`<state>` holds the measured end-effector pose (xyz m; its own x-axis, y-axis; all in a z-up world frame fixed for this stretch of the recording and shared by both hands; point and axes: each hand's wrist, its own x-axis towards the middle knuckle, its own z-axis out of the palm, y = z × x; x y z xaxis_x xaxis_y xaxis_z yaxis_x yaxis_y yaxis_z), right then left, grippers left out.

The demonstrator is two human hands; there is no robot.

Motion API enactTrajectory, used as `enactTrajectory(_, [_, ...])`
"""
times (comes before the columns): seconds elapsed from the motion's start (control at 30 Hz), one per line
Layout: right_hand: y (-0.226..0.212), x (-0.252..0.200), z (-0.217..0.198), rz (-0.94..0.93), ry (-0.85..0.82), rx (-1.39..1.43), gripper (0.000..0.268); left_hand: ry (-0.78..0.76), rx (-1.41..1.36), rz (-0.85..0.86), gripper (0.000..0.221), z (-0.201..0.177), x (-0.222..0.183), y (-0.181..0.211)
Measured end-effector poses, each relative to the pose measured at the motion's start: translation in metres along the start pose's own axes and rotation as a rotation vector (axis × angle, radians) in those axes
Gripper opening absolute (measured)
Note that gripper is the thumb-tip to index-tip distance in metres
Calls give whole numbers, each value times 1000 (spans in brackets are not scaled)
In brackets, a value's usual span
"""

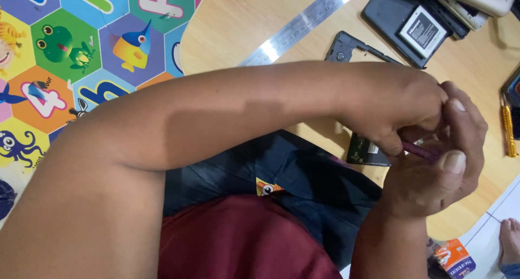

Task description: Removing screws from a phone's motherboard using a screwdriver and then prying the board out of the chassis.

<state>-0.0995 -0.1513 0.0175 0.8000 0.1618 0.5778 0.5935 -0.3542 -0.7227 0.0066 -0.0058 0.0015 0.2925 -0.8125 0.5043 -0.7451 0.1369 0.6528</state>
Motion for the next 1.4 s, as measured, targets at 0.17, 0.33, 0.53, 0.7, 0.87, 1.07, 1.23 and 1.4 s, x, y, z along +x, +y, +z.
enactTrajectory(0.17, [-1,-1,-1,22,11,-9,48,-16,-115,-21,39,-4,-6,5])
enactTrajectory(0.33, [-5,3,6,4,34,9,45,63,75,-80,30,1,-3,7])
enactTrajectory(0.53, [-12,4,6,2,-3,-50,46,46,169,-97,24,2,-7,0])
enactTrajectory(0.7, [-9,1,-1,-142,44,-264,42,120,203,-145,45,7,-6,3])
enactTrajectory(0.87, [9,-20,-14,-378,58,-537,36,63,179,-215,61,4,-32,12])
enactTrajectory(1.07, [6,-32,-14,-68,73,-207,41,-42,431,-483,22,12,-69,35])
enactTrajectory(1.23, [8,-32,-11,-51,165,-141,34,-24,564,-417,14,35,-66,22])
enactTrajectory(1.4, [9,-38,-14,-2,256,-73,34,5,581,-385,10,36,-62,19])
